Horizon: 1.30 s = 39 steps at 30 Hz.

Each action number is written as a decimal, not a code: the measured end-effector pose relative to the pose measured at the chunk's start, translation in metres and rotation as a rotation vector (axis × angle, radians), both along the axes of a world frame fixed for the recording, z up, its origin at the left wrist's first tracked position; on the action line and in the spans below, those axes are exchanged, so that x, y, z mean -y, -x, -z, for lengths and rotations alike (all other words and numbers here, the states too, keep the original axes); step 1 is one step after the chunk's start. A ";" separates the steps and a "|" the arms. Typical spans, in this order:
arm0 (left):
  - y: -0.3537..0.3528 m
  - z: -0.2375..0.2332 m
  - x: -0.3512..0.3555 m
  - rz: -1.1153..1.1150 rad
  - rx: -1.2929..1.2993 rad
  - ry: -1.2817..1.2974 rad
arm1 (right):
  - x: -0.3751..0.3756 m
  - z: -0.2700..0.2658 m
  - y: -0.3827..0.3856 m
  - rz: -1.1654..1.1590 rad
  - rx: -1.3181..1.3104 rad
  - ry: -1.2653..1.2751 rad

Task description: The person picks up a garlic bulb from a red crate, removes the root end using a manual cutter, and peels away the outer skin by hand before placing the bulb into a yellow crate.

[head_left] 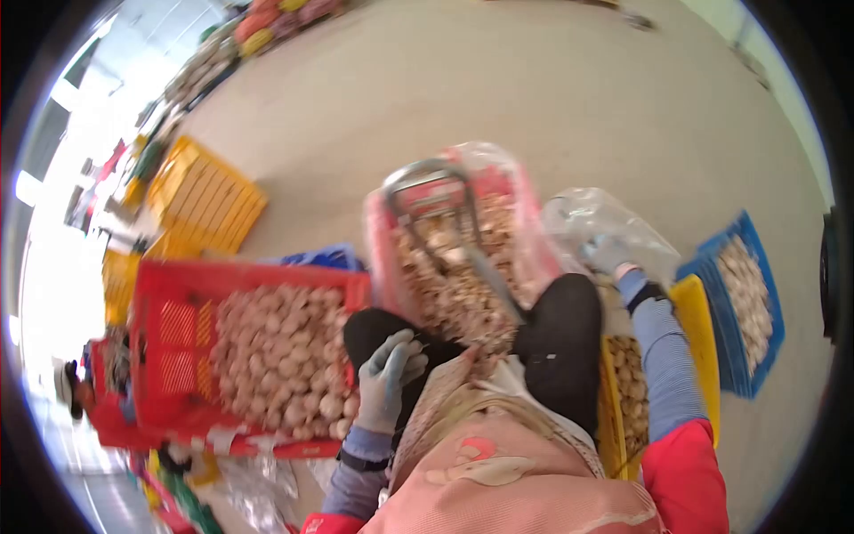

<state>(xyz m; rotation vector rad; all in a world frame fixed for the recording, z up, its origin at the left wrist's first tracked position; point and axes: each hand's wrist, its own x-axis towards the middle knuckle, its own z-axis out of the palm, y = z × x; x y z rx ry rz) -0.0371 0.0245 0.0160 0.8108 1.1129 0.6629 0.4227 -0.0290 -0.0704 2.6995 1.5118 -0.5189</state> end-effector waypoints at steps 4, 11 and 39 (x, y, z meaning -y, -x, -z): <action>0.073 0.005 -0.038 -0.319 -0.113 -0.249 | -0.064 -0.070 0.038 0.013 -0.243 -0.412; 0.187 0.060 -0.134 -0.304 -0.874 -0.564 | -0.044 -0.129 0.108 -0.074 -0.547 -0.566; 0.157 0.033 -0.146 -0.292 0.074 -0.134 | -0.019 -0.040 0.212 0.073 -0.374 -0.535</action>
